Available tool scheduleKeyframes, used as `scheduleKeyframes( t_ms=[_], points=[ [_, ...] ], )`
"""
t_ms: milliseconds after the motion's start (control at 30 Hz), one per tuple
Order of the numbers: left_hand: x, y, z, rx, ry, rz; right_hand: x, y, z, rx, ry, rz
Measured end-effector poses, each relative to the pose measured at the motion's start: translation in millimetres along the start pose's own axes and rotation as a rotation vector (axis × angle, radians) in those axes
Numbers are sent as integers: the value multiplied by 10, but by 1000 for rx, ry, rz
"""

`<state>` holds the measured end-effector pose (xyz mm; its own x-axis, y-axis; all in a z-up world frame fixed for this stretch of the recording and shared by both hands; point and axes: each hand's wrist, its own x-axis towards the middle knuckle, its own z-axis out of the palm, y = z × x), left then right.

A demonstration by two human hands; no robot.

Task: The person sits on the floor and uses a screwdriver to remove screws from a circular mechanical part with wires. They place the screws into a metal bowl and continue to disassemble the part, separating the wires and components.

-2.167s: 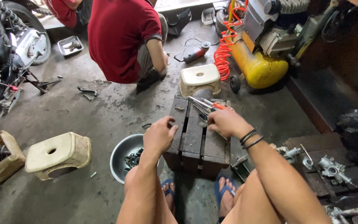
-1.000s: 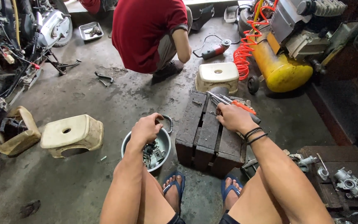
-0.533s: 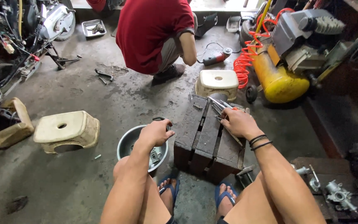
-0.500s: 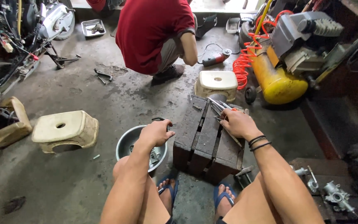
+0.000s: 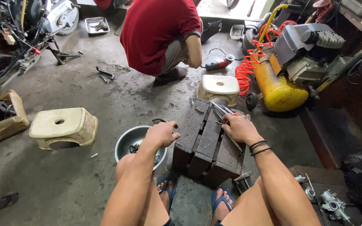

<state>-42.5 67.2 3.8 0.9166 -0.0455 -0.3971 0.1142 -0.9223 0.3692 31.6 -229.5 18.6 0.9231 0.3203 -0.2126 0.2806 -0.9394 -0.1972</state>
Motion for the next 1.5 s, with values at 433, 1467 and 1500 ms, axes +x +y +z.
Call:
scheduleKeyframes(
  t_ms=[433, 1467, 1500],
  points=[
    [-21, 100, 4, 35, -25, 25, -61, -61, -63, -26, -37, 48],
    [19, 75, 55, 27, -5, 30, -21, -42, -2, 1, -41, 42],
    [16, 76, 52, 28, -5, 30, -15, -35, 3, 1, -41, 42]
  ],
)
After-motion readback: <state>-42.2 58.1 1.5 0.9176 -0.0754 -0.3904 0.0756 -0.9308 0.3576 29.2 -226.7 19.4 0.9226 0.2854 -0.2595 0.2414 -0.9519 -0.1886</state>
